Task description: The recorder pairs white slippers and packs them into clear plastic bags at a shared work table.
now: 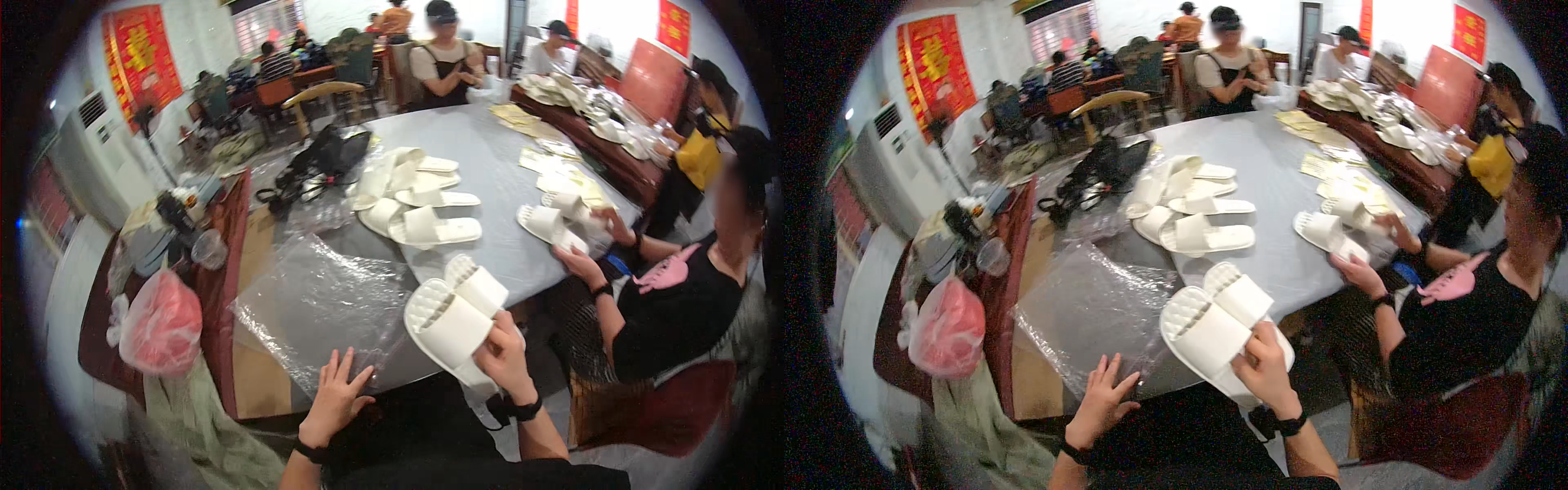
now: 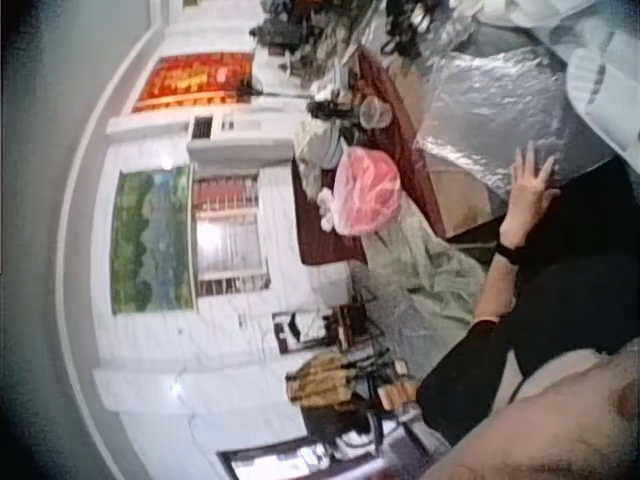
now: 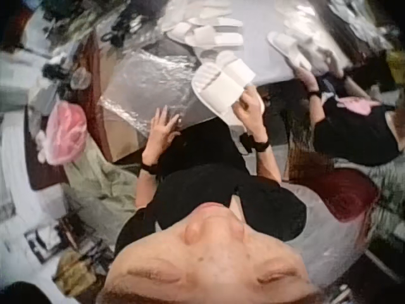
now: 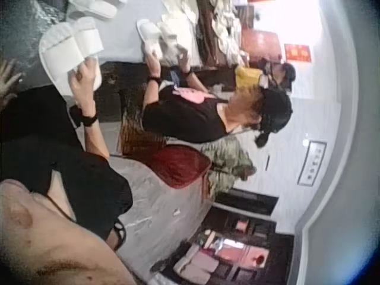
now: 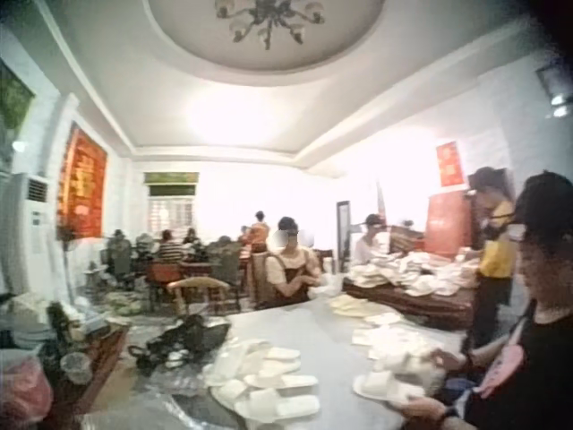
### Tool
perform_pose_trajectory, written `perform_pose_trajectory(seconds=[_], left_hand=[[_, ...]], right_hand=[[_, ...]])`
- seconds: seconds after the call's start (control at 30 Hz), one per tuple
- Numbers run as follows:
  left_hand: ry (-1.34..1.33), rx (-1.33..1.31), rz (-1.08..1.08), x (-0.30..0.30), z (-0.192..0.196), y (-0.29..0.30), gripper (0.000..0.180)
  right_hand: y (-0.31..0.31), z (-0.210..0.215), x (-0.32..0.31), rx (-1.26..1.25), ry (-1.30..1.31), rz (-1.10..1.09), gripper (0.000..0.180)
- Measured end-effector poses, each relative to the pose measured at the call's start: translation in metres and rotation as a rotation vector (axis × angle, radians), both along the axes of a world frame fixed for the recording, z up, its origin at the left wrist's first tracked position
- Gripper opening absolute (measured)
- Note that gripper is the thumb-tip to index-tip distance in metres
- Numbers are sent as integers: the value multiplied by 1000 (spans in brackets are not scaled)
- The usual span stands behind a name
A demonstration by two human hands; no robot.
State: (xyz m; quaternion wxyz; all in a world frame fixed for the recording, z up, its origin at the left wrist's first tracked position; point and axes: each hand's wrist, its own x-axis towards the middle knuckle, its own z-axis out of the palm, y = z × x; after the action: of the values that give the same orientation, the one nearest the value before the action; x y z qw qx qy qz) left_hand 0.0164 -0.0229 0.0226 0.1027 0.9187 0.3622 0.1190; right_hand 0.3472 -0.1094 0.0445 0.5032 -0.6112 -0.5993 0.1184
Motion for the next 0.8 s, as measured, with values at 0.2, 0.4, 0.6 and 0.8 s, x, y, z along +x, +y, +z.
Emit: perform_pose_trajectory(seconds=[0.2, 0.4, 0.6, 0.8], left_hand=[[5, -41, 60, -10, -9, -9, 57], [-486, -45, 294, -22, -18, -4, 26], [-1234, -104, 466, -15, 24, 9, 12], [-2088, -780, 484, -23, 21, 23, 17]], right_hand=[[14, -1, -10, 125, -134, 217, 39], [27, -9, -27, 106, -51, 278, 41], [20, -6, -17, 207, 128, 29, 29], [15, -11, -20, 239, 211, 3, 30]])
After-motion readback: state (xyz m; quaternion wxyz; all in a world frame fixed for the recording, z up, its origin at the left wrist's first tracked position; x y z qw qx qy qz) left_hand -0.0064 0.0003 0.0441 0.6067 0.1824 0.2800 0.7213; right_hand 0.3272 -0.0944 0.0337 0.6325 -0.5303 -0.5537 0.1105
